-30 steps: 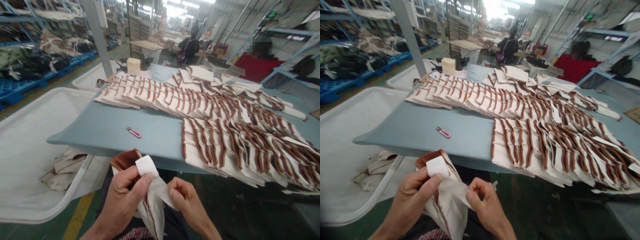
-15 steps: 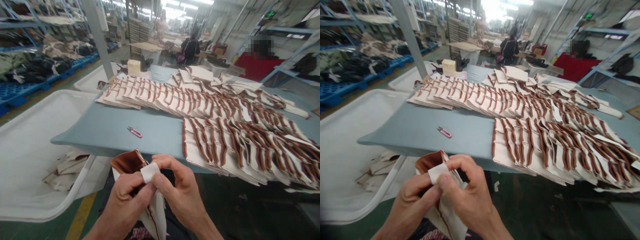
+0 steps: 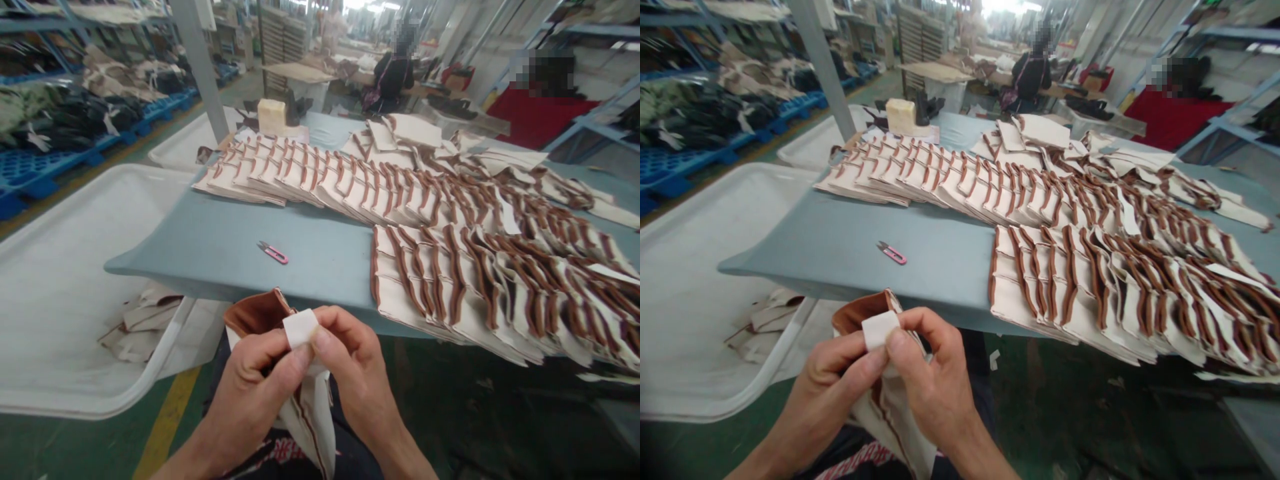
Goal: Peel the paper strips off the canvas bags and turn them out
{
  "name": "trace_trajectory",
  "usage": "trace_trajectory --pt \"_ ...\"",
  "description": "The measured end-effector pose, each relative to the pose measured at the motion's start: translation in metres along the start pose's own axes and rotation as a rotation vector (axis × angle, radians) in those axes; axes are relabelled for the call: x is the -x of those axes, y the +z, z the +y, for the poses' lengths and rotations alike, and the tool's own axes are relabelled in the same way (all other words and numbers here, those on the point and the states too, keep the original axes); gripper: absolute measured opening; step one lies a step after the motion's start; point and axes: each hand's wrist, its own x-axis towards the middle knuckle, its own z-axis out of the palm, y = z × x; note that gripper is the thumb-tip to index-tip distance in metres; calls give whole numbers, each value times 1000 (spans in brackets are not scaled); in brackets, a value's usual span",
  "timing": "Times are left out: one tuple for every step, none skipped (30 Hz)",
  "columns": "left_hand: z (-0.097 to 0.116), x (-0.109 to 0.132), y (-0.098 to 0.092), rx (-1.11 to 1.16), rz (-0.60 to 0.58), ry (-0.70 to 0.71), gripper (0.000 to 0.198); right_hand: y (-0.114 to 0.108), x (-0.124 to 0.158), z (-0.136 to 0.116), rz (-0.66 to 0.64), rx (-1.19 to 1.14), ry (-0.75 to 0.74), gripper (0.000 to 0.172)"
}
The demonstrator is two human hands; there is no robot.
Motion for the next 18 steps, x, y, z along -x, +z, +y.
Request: trace_trajectory --pt "0 -1 0 6 3 -2 33 0 0 0 9 0 8 30" --pt "0 -1 1 5 4 1 32 0 -1 0 18 -1 17 29" --pt "0 -2 1 -1 1 8 32 0 -1 0 26 -3 26 29" --pt "0 -3 2 -9 -4 17 32 0 -2 0 30 -5 37 29" --pt "0 -4 2 -18 -9 29 32 1 -3 -1 33 -6 47 29" --pt "0 -4 3 -29 -14 41 33 1 -4 -2 38 -4 56 30" --pt "0 -5 3 -42 -16 51 34 2 -5 -2 46 0 63 31" --pt "1 -5 4 -55 -17 60 34 2 -6 -3 52 5 69 32" --pt "2 -6 4 -69 -22 60 34 2 -7 -4 57 11 71 32" --pt "2 -6 5 -80 -25 60 34 2 -7 -5 59 14 71 32" --pt "3 -6 6 -87 -32 58 35 1 -8 -5 60 15 68 31" --pt "3 -7 6 -90 -39 53 35 1 -8 -6 60 16 63 31" --pt "4 -7 7 -88 -47 50 35 1 -9 -6 60 16 56 30" --pt "3 -7 8 -88 -51 48 36 0 -9 -5 63 16 47 29" --pt "3 -8 9 -90 -55 45 36 0 -9 -5 69 14 37 29" --pt "3 -8 10 -94 -58 42 36 0 -9 -4 76 13 28 28" --pt "2 -9 10 -98 -62 37 36 0 -10 -3 83 10 21 28" --pt "2 -9 10 -103 -62 33 37 0 -10 -2 89 5 16 29"
